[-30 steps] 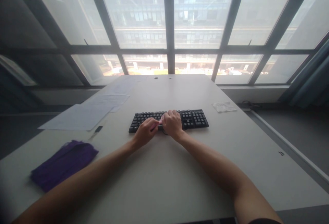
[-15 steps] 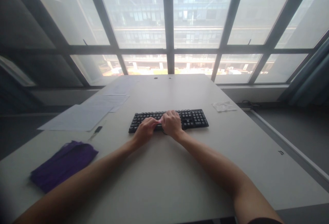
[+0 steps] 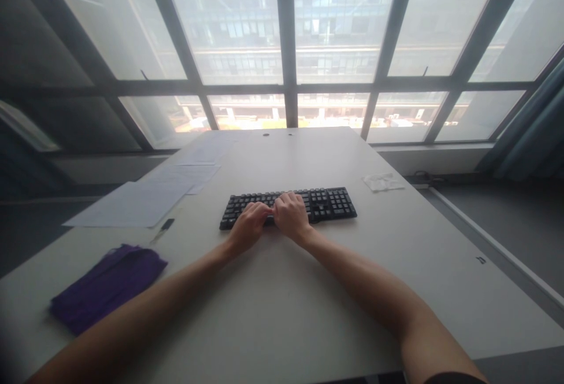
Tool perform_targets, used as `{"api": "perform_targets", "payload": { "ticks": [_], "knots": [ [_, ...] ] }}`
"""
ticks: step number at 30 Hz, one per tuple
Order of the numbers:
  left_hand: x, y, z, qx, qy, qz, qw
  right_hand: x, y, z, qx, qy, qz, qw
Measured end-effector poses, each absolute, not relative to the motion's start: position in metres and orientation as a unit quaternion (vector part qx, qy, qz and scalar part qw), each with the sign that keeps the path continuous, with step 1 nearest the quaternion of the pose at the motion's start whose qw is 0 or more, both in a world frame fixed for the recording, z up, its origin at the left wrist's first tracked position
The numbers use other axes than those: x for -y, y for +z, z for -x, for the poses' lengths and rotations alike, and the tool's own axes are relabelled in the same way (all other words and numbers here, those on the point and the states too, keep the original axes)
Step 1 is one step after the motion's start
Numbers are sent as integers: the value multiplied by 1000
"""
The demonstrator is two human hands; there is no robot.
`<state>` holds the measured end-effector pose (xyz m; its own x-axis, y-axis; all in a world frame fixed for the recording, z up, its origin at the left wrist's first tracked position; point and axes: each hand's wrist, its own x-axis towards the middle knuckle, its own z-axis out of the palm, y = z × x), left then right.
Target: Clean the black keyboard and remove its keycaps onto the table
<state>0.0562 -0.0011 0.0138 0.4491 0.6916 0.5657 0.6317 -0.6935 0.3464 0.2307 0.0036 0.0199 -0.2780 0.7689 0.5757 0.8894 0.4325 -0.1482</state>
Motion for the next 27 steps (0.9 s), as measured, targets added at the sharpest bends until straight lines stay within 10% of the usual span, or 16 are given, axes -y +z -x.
{"api": "perform_targets", "payload": {
  "ticks": [27],
  "knots": [
    [-5, 10, -54, -341, 367, -864, 43, -6, 19, -231, 786, -106, 557, 246]
  ]
}}
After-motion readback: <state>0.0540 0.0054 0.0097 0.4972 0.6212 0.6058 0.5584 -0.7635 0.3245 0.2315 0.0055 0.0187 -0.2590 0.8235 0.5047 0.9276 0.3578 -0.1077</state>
